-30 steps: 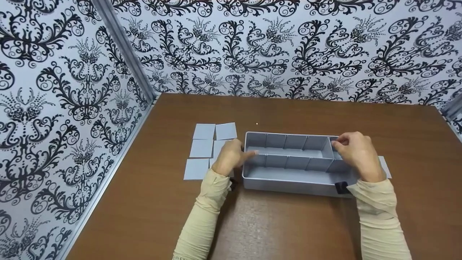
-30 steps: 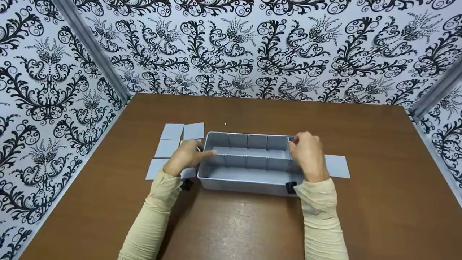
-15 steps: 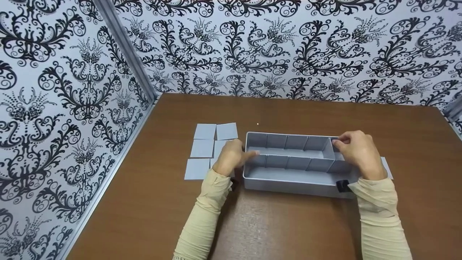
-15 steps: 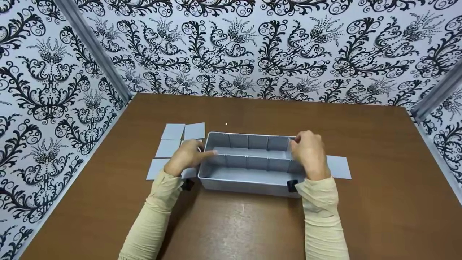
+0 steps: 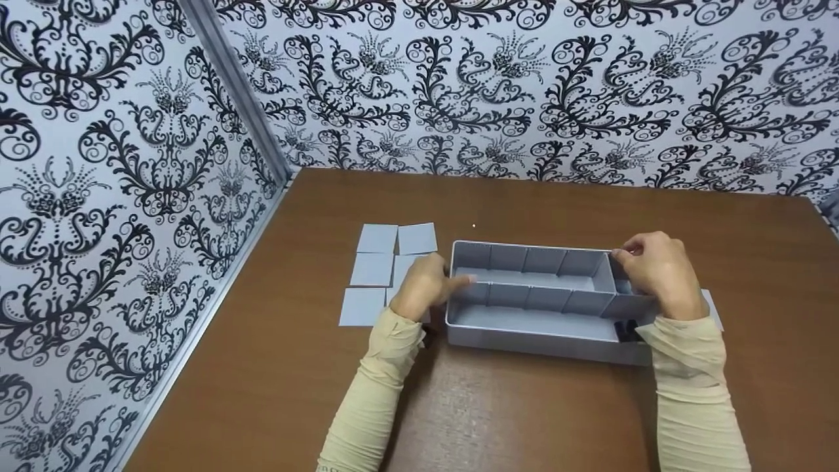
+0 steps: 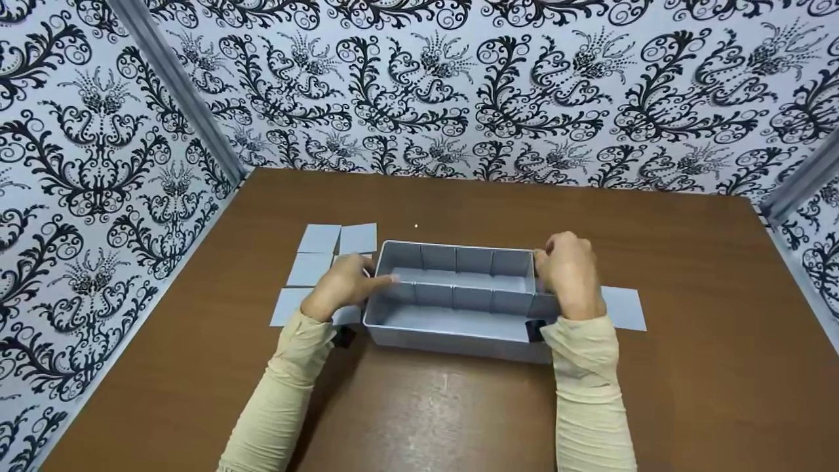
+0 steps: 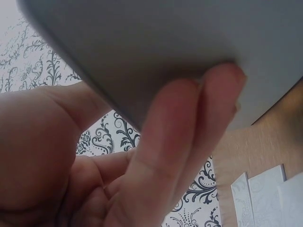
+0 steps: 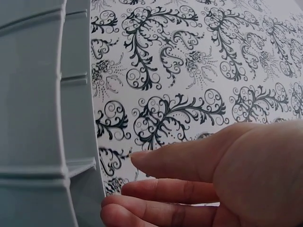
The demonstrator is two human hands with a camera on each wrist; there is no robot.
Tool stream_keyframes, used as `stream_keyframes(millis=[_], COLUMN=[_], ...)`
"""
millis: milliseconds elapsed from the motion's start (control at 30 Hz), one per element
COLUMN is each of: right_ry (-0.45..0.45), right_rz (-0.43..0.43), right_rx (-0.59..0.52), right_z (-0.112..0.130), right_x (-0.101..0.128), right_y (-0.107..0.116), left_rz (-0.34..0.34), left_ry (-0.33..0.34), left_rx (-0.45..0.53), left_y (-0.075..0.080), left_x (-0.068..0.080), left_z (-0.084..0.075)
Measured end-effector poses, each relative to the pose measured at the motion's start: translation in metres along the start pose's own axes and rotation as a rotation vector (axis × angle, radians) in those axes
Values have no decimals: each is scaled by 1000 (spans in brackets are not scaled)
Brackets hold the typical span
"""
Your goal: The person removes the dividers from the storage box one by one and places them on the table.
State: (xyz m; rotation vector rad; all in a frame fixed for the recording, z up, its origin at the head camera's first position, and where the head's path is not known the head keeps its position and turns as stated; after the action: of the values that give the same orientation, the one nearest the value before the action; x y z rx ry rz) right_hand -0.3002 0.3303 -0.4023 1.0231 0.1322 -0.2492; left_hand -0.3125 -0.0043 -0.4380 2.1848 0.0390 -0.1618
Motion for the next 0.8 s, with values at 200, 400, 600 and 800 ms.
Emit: stream_keyframes(millis=[200,400,600,800], right_ry=[4,-12,-21,-9], right_rz=[1,47,93,105], right_rx=[25,50,53,58], right_z=[-2,-3,-3,0], right_x=[-4,-5,-4,-5], right_y=[-8,-13,-15,-17], left_rz=[4,-12,-5,-2], left_ry=[-2,-39,-24,1], left_rx=[12,-5,4,-6], left_y=[0,1,0,0], left_x=[1,1,0,0], left_z=[0,0,0,0])
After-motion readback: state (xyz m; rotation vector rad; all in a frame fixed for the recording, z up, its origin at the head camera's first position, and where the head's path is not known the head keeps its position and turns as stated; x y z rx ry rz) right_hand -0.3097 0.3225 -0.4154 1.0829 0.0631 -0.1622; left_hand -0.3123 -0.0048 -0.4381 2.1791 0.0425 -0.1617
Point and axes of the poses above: each hand's wrist, its own x-axis away from the middle knuckle, its own y-axis out of the back of the hand, z = x × y, the point moved 3 cm from there along -x, towards the middle knuckle, and after that the axes turned 13 degrees about -z, right-handed, at the moved point
